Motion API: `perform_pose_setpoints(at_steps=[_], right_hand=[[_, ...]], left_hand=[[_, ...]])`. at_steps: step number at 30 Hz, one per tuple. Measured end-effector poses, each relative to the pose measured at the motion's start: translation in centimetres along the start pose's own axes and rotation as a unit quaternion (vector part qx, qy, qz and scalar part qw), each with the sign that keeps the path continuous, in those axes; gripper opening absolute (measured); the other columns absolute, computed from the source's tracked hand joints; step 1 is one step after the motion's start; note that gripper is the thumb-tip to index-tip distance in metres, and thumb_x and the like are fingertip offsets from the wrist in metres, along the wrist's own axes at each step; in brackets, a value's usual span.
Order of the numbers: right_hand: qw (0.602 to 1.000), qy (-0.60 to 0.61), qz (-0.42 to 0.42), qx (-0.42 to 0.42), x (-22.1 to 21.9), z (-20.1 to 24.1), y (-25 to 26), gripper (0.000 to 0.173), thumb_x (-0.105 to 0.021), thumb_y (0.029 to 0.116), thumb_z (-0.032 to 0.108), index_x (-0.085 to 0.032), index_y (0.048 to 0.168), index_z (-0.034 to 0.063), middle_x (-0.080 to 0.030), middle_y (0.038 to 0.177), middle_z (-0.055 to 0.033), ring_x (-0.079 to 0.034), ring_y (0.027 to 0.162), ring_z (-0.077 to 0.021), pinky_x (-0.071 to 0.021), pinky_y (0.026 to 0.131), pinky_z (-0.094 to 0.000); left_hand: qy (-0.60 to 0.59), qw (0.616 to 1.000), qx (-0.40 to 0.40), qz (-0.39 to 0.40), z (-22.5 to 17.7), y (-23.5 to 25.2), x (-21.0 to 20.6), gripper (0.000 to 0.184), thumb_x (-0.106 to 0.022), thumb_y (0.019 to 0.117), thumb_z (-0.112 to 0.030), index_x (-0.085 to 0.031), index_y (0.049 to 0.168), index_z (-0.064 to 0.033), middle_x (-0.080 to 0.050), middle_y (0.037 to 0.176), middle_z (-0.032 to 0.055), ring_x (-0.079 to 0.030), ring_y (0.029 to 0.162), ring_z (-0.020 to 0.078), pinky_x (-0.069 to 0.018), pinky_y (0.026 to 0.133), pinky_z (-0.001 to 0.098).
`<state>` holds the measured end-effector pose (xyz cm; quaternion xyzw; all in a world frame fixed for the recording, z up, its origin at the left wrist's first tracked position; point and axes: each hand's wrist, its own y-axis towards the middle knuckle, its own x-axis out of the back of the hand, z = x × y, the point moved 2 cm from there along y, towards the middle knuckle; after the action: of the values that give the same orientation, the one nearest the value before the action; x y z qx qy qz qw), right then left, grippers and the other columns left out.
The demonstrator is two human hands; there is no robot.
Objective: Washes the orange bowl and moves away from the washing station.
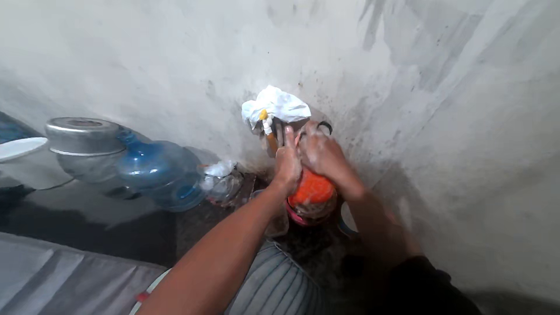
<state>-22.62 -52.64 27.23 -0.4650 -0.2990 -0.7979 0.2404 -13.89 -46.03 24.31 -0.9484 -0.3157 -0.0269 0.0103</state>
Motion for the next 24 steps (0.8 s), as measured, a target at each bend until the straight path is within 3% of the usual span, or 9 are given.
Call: perform_pose_setpoints(at_steps=[4, 7, 9, 11, 12, 14, 16, 20, 24], right_hand=[[0.949, 0.284, 0.136, 0.008, 0.5, -4.9, 4.2, 0.038, -0.036, 0.1116, 0.028, -0.049, 0.140, 0.0058, -0.064, 0.124, -0.0164, -0.064, 0.111, -0.0239, -0.0543, 0.094, -0.0455], [0.801, 0.582, 0.144, 0.011, -0.1, -7.1, 1.6, 0.039, -0.031, 0.1123, 0.032, -0.054, 0.138, 0.0146, -0.068, 0.119, 0.0006, -0.065, 0.106, -0.0049, -0.0568, 0.091, -0.0260], [0.754, 0.652, 0.063, 0.044, -1.3, -8.5, -1.6, 0.039, -0.030, 0.1121, 0.025, -0.056, 0.138, 0.0123, -0.069, 0.121, 0.0039, -0.064, 0.109, 0.0003, -0.0548, 0.095, -0.0200], [0.786, 0.617, -0.045, 0.005, -4.3, -11.3, -5.6, 0.041, -0.034, 0.1113, 0.026, -0.053, 0.142, 0.0059, -0.068, 0.122, -0.0005, -0.064, 0.110, -0.0016, -0.0543, 0.096, -0.0217], [0.776, 0.626, -0.063, -0.044, -5.7, -12.3, -6.6, 0.035, -0.036, 0.1111, 0.024, -0.057, 0.134, 0.0086, -0.069, 0.111, 0.0011, -0.065, 0.100, -0.0008, -0.0558, 0.087, -0.0211], [0.696, 0.714, -0.039, -0.062, -8.7, -13.6, -6.4, 0.027, -0.038, 0.1083, 0.032, -0.063, 0.110, 0.0199, -0.070, 0.089, 0.0069, -0.067, 0.083, 0.0012, -0.0578, 0.071, -0.0198], [0.636, 0.766, -0.075, -0.061, -11.3, -13.8, -5.4, 0.038, -0.035, 0.1061, 0.046, -0.062, 0.114, 0.0203, -0.070, 0.093, 0.0041, -0.067, 0.088, -0.0044, -0.0591, 0.075, -0.0281], [0.737, 0.598, -0.305, -0.077, -14.2, -11.1, -6.2, 0.044, -0.046, 0.1041, 0.023, -0.046, 0.141, -0.0003, -0.063, 0.122, -0.0097, -0.064, 0.112, -0.0115, -0.0569, 0.096, -0.0337], [0.854, 0.300, -0.377, -0.194, -13.8, -6.8, -8.1, 0.051, -0.041, 0.1005, 0.015, -0.045, 0.144, -0.0107, -0.057, 0.137, -0.0295, -0.057, 0.130, -0.0319, -0.0458, 0.108, -0.0477]], left_hand=[[0.123, 0.989, -0.077, -0.012, -1.1, -0.9, 0.8, 0.055, -0.048, 0.1052, -0.055, -0.070, 0.089, -0.0068, -0.066, 0.078, 0.0099, -0.066, 0.074, 0.0221, -0.0547, 0.071, 0.0468], [0.063, 0.994, -0.088, -0.033, -1.2, -0.9, 1.3, 0.052, -0.050, 0.1052, -0.051, -0.071, 0.089, -0.0069, -0.068, 0.075, 0.0081, -0.068, 0.069, 0.0185, -0.0579, 0.067, 0.0416], [0.003, 0.997, -0.070, -0.043, -1.4, -0.9, 1.3, 0.052, -0.049, 0.1053, -0.052, -0.071, 0.089, -0.0067, -0.070, 0.076, 0.0084, -0.070, 0.070, 0.0188, -0.0604, 0.067, 0.0417], [-0.057, 0.996, -0.048, -0.052, -1.2, -0.6, 1.2, 0.052, -0.049, 0.1052, -0.052, -0.070, 0.092, -0.0063, -0.072, 0.081, 0.0097, -0.073, 0.074, 0.0207, -0.0626, 0.069, 0.0435], [-0.080, 0.994, -0.040, -0.059, -1.1, -0.3, 1.2, 0.052, -0.049, 0.1052, -0.052, -0.071, 0.095, -0.0066, -0.072, 0.083, 0.0097, -0.073, 0.076, 0.0209, -0.0627, 0.070, 0.0437], [-0.097, 0.992, -0.027, -0.075, -0.8, 0.3, 1.4, 0.053, -0.048, 0.1051, -0.054, -0.071, 0.096, -0.0071, -0.072, 0.084, 0.0093, -0.072, 0.078, 0.0206, -0.0619, 0.072, 0.0436], [-0.123, 0.988, -0.016, -0.092, -0.7, 0.9, 1.6, 0.054, -0.046, 0.1054, -0.055, -0.070, 0.100, -0.0070, -0.072, 0.088, 0.0099, -0.072, 0.082, 0.0210, -0.0618, 0.074, 0.0442], [-0.212, 0.970, 0.003, -0.121, -1.1, 1.2, 1.1, 0.055, -0.040, 0.1077, -0.054, -0.066, 0.111, -0.0055, -0.072, 0.097, 0.0122, -0.072, 0.090, 0.0230, -0.0615, 0.080, 0.0457], [-0.250, 0.956, 0.031, -0.148, -1.4, 1.0, -0.3, 0.052, -0.037, 0.1089, -0.052, -0.061, 0.123, -0.0076, -0.069, 0.108, 0.0132, -0.069, 0.100, 0.0239, -0.0594, 0.085, 0.0470]])
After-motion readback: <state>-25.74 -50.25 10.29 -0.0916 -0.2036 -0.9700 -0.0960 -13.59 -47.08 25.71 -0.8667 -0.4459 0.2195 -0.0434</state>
